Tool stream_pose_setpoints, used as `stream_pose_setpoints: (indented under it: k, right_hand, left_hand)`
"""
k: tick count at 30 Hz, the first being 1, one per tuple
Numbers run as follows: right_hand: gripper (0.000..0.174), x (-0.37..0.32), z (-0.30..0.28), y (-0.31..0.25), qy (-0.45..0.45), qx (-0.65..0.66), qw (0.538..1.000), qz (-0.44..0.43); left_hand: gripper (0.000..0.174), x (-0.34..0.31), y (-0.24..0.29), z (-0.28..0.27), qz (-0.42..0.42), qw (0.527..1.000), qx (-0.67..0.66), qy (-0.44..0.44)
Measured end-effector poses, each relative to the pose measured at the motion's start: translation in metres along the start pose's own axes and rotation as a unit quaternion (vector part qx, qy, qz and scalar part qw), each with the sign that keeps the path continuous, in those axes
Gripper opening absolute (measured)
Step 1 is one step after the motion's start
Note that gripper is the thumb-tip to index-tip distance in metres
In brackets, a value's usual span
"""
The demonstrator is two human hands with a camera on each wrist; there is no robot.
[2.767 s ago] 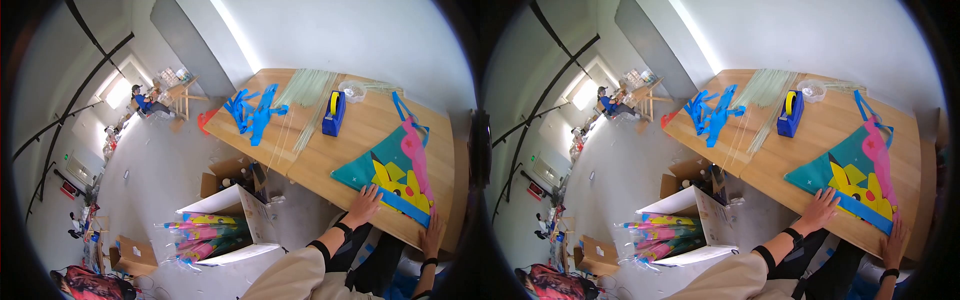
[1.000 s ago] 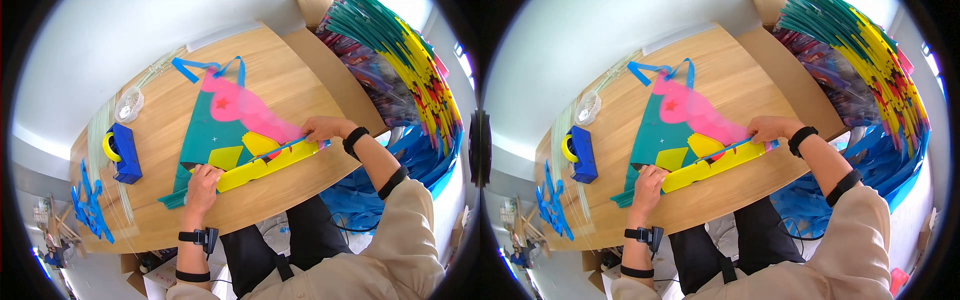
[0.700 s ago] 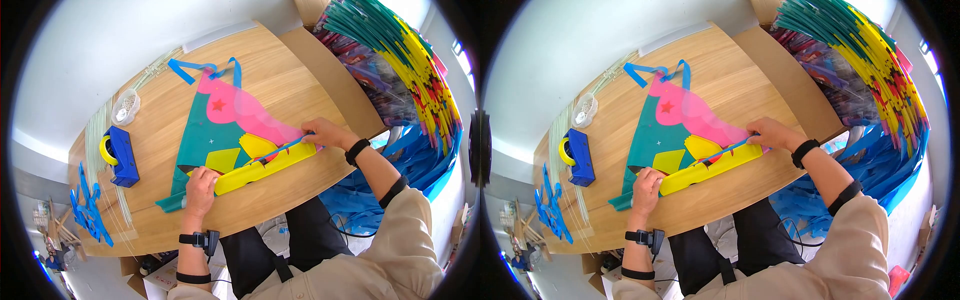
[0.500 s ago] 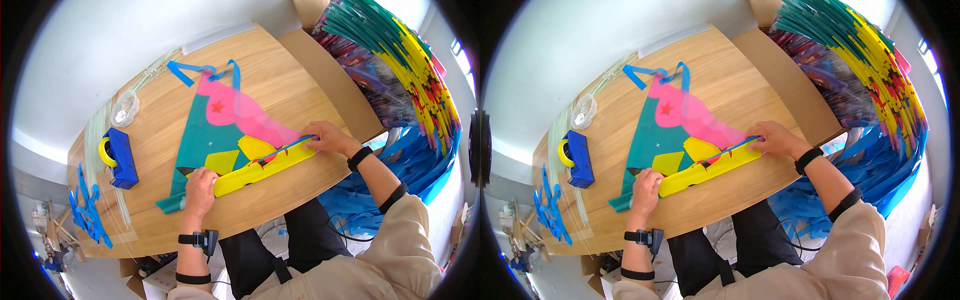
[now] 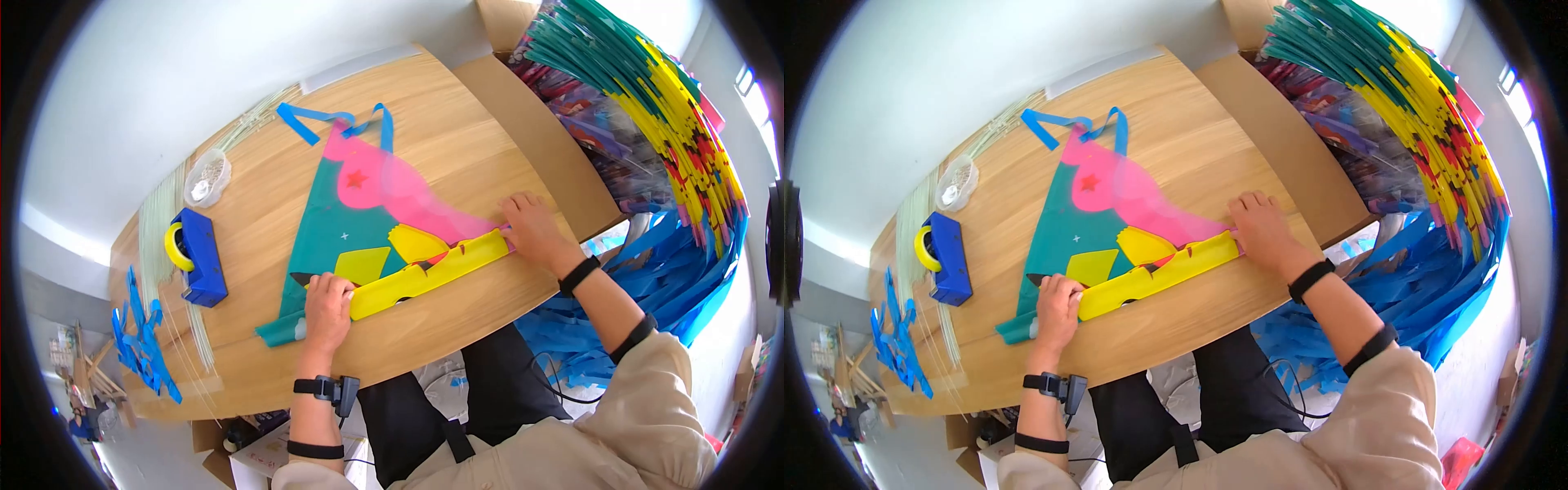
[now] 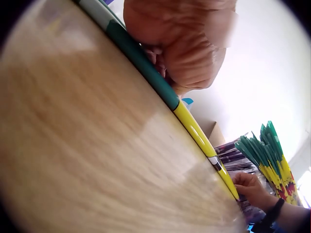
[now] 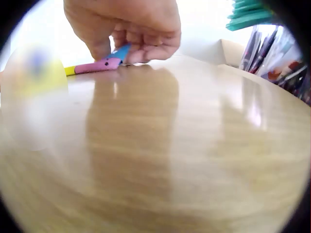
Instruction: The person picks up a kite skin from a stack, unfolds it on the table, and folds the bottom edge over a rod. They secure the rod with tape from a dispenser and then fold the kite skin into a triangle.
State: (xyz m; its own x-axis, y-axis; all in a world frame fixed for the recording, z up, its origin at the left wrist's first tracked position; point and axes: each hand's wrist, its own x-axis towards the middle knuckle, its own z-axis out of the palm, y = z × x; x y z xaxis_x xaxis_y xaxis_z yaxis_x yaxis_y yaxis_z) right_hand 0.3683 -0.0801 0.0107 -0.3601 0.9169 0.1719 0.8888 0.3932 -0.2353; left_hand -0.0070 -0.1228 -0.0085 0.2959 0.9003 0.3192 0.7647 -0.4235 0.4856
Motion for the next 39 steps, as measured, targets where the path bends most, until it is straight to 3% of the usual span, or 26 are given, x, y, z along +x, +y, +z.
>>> stream_pose_setpoints:
  k: [1, 5, 7, 8, 9, 11, 14, 15, 18, 20, 21, 23, 25, 26, 28, 30, 31, 33, 37, 39]
  right_hand:
    - [0.042, -0.001, -0.004, -0.013, 0.061, -0.11, 0.992, -0.022]
    - [0.058, -0.016, 0.002, -0.092, 0.055, -0.013, 0.988, -0.144]
    - [0.067, -0.021, 0.009, -0.13, -0.077, 0.032, 0.986, -0.141]
    - [0.067, -0.023, 0.017, -0.137, -0.076, 0.036, 0.985, -0.153]
    - [0.068, -0.027, 0.027, -0.139, -0.067, 0.029, 0.989, -0.126]
    - [0.071, -0.032, 0.045, -0.138, -0.061, 0.021, 0.994, -0.089]
    - [0.073, -0.033, 0.043, -0.152, -0.063, 0.006, 0.997, -0.051]
    - [0.074, -0.034, 0.051, -0.16, -0.056, 0.017, 0.998, -0.003]
    - [0.073, -0.034, 0.058, -0.191, -0.05, 0.007, 0.999, 0.005]
    - [0.072, -0.036, 0.058, -0.202, -0.039, 0.025, 0.999, 0.006]
    - [0.072, -0.036, 0.058, -0.202, -0.038, 0.018, 0.999, 0.011]
    - [0.071, -0.035, 0.058, -0.202, -0.039, 0.012, 0.999, 0.022]
    - [0.071, -0.034, 0.057, -0.204, -0.04, 0.01, 0.999, 0.023]
    - [0.07, -0.034, 0.056, -0.206, -0.041, 0.006, 0.999, 0.03]
    - [0.069, -0.033, 0.056, -0.207, -0.042, 0.005, 0.999, 0.03]
    - [0.068, -0.032, 0.056, -0.208, -0.044, -0.001, 0.998, 0.037]
    - [0.067, -0.032, 0.055, -0.208, -0.05, 0.005, 0.998, 0.038]
    - [0.067, -0.032, 0.055, -0.21, -0.051, 0.004, 0.998, 0.041]
    - [0.067, -0.03, 0.056, -0.211, -0.055, -0.002, 0.997, 0.046]
    - [0.068, -0.029, 0.053, -0.212, -0.057, -0.008, 0.997, 0.046]
  left_hand:
    - [0.006, -0.002, -0.003, 0.004, 0.022, 1.0, 0.0, 0.016]
    - [0.005, -0.006, -0.008, 0.007, 0.036, 0.999, 0.009, 0.033]
    - [0.008, -0.008, -0.013, 0.007, 0.023, 0.999, 0.015, 0.022]
    - [0.013, -0.01, -0.014, 0.009, 0.02, 1.0, 0.004, 0.006]
    - [0.013, -0.01, -0.011, 0.008, 0.015, 1.0, 0.01, 0.009]
    - [0.031, -0.009, -0.006, 0.005, 0.016, 0.997, 0.05, 0.054]
    - [0.046, -0.009, 0.0, 0.005, 0.008, 0.993, 0.113, 0.033]
    - [0.046, -0.008, 0.001, 0.005, 0.002, 0.992, 0.12, 0.041]
    - [0.047, -0.011, -0.005, 0.004, -0.014, 0.995, 0.095, 0.033]
    - [0.044, -0.014, -0.017, 0.002, -0.013, 0.994, -0.077, 0.082]
    - [0.035, -0.017, -0.018, -0.013, -0.002, 0.986, -0.056, 0.158]
    - [0.024, -0.037, -0.04, -0.033, -0.111, 0.956, -0.053, 0.265]
    - [0.016, -0.068, -0.09, -0.051, -0.217, 0.879, -0.126, 0.405]
    - [0.014, -0.082, -0.112, -0.074, -0.248, 0.862, -0.099, 0.43]
    - [0.019, -0.115, -0.166, -0.109, -0.312, 0.841, 0.157, 0.414]
    - [0.033, -0.13, -0.197, -0.141, -0.442, 0.817, 0.163, 0.333]
    - [0.033, -0.132, -0.203, -0.147, -0.442, 0.817, 0.165, 0.332]
    - [0.045, -0.129, -0.208, -0.159, -0.535, 0.768, 0.244, 0.255]
    - [0.045, -0.115, -0.209, -0.165, -0.574, 0.763, 0.199, 0.219]
    - [0.037, -0.117, -0.228, -0.167, -0.591, 0.763, 0.17, 0.202]
